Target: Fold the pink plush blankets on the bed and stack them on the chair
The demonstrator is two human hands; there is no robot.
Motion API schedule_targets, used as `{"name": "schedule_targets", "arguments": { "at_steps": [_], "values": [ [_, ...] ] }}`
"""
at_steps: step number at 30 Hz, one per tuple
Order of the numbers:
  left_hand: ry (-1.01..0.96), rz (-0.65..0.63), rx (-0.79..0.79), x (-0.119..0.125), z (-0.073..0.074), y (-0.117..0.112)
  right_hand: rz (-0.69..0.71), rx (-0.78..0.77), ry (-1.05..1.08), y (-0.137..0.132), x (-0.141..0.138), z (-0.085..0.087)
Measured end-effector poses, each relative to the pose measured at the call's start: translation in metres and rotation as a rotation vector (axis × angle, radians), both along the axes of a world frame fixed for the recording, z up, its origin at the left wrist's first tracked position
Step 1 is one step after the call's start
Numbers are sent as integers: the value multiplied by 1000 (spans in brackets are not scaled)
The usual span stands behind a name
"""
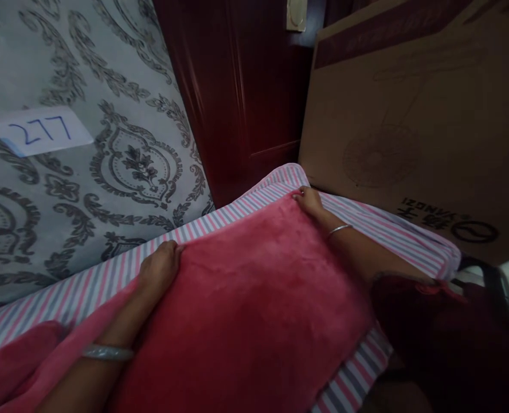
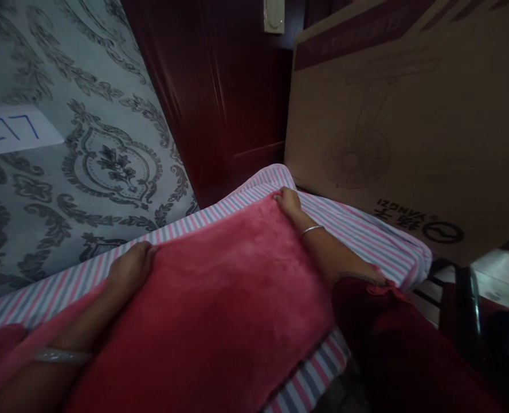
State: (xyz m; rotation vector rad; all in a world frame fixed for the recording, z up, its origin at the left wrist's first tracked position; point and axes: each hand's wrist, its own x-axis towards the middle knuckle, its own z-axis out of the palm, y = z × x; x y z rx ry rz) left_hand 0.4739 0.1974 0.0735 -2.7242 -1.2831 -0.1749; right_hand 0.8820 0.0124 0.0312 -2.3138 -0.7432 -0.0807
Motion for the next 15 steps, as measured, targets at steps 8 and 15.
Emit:
{"name": "schedule_targets", "arguments": {
  "at_steps": [8, 15],
  "values": [
    [70, -76, -8, 43, 0, 21, -68, -41, -64, 4, 26, 13],
    [86, -88, -168, 37, -20, 28, 52, -179, 68, -6, 32, -5]
  ]
}}
